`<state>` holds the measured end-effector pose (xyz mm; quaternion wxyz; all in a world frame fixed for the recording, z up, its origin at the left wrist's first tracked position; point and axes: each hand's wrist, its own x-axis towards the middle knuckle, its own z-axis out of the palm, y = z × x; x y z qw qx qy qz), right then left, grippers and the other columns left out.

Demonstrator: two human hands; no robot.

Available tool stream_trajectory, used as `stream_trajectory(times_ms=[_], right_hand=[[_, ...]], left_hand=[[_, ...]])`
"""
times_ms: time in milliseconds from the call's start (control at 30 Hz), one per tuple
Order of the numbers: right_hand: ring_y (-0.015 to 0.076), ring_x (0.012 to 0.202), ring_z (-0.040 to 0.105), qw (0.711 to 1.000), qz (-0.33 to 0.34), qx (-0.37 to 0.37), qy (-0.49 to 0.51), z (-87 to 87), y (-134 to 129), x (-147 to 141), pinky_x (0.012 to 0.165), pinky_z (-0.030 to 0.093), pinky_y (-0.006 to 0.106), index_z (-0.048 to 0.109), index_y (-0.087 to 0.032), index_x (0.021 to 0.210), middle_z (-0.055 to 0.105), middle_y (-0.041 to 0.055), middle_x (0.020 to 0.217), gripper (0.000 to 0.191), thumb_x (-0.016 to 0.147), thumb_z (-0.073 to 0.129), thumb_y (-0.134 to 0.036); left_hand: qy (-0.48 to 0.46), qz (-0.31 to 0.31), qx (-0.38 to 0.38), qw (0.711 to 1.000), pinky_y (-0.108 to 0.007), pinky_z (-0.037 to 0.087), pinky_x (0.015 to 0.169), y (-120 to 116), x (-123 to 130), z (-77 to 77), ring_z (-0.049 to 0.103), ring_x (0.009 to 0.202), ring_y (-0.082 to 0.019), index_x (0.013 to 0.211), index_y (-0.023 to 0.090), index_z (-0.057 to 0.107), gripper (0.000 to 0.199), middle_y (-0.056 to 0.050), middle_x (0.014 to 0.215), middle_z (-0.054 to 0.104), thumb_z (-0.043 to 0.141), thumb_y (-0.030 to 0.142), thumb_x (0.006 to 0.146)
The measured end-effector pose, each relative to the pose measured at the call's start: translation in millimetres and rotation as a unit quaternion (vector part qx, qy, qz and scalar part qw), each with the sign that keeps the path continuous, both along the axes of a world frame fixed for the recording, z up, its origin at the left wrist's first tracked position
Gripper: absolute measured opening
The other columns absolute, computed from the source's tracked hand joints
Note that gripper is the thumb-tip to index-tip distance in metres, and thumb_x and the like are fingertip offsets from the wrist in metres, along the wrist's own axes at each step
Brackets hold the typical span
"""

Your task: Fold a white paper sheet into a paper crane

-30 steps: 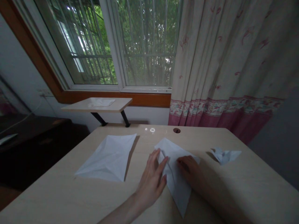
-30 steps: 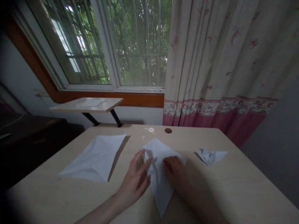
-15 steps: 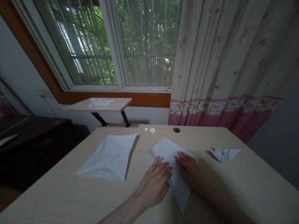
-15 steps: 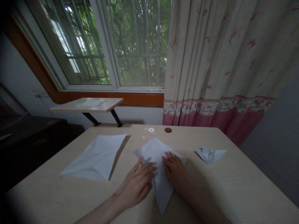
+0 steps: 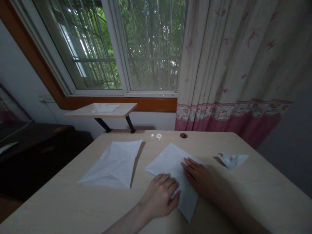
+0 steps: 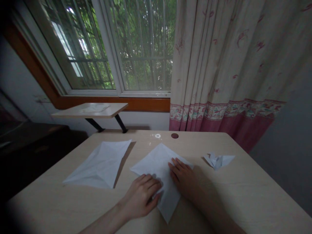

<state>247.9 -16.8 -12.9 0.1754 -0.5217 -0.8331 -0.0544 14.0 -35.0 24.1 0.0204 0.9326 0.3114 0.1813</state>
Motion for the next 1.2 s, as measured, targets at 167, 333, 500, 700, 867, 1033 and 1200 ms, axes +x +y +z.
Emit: stream_trajectory(times_ms=[167, 333, 500, 700, 867, 1033, 1200], right_hand=[[0.0223, 0.127, 0.050, 1.000, -0.013, 0.007, -0.012, -2.3, -1, -2, 0.100, 0.046, 0.041, 0.058, -0.022, 0.129, 0.055, 0.0075, 0.136, 0.041, 0.092, 0.039, -0.018], [0.0243, 0.125, 0.052, 0.999, -0.041, 0.017, -0.014, -6.1, -2, -6, 0.099, 0.046, 0.044, 0.059, -0.021, 0.127, 0.058, 0.0093, 0.133, 0.040, 0.092, 0.038, -0.019], [0.0245, 0.125, 0.052, 0.999, -0.041, 0.014, 0.002, -5.4, -1, -5, 0.100, 0.045, 0.045, 0.060, -0.022, 0.126, 0.058, 0.0090, 0.133, 0.039, 0.092, 0.041, -0.022], [0.0249, 0.129, 0.047, 0.999, -0.033, 0.014, 0.027, -14.8, 3, -1, 0.107, 0.038, 0.049, 0.060, -0.023, 0.127, 0.056, 0.0077, 0.135, 0.038, 0.092, 0.045, -0.026], [0.0273, 0.131, 0.044, 0.999, -0.033, -0.001, 0.010, -15.6, 3, -1, 0.108, 0.037, 0.050, 0.056, -0.020, 0.131, 0.052, 0.0091, 0.139, 0.040, 0.094, 0.044, -0.031], [0.0292, 0.125, 0.051, 0.999, -0.034, -0.007, -0.016, -3.0, -3, -4, 0.102, 0.045, 0.047, 0.060, -0.019, 0.127, 0.057, 0.0117, 0.134, 0.039, 0.093, 0.046, -0.032], [0.0286, 0.119, 0.057, 0.998, -0.044, -0.024, -0.031, 8.2, -5, -4, 0.092, 0.052, 0.044, 0.062, -0.021, 0.124, 0.059, 0.0121, 0.130, 0.037, 0.092, 0.045, -0.027]], left_hand=[[-0.014, -0.013, -0.011, 1.000, -0.038, 0.051, 0.081, 2, 2, -0.5, 0.065, 0.091, -0.023, 0.108, 0.021, 0.064, 0.024, -0.005, 0.099, 0.071, 0.046, 0.028, 0.093], [-0.023, 0.047, -0.021, 0.998, -0.041, 0.053, 0.088, 3, 2, -4.3, 0.069, 0.095, -0.024, 0.107, 0.020, 0.067, 0.025, -0.007, 0.110, 0.071, 0.047, 0.027, 0.094], [-0.007, 0.094, -0.071, 0.993, -0.038, 0.052, 0.094, 2, 3, -5.6, 0.063, 0.113, -0.024, 0.119, 0.020, 0.063, 0.031, -0.009, 0.128, 0.063, 0.046, 0.031, 0.095], [0.015, 0.117, -0.117, 0.986, -0.044, 0.047, 0.102, 2, 4, -4.3, 0.047, 0.129, -0.030, 0.134, 0.014, 0.052, 0.051, -0.015, 0.141, 0.049, 0.048, 0.046, 0.094], [0.001, 0.103, -0.118, 0.988, -0.050, 0.037, 0.109, 6, 1, -12.6, 0.031, 0.139, -0.033, 0.139, 0.015, 0.046, 0.062, -0.014, 0.148, 0.038, 0.049, 0.056, 0.092], [0.000, 0.104, -0.141, 0.984, -0.052, 0.032, 0.112, 8, -1, -18.0, 0.022, 0.142, -0.034, 0.143, 0.016, 0.039, 0.074, -0.014, 0.151, 0.033, 0.058, 0.057, 0.085], [0.006, 0.096, -0.157, 0.983, -0.061, 0.021, 0.113, 7, 0, -18.3, 0.010, 0.143, -0.037, 0.147, 0.017, 0.031, 0.094, -0.016, 0.155, 0.019, 0.070, 0.059, 0.072]])
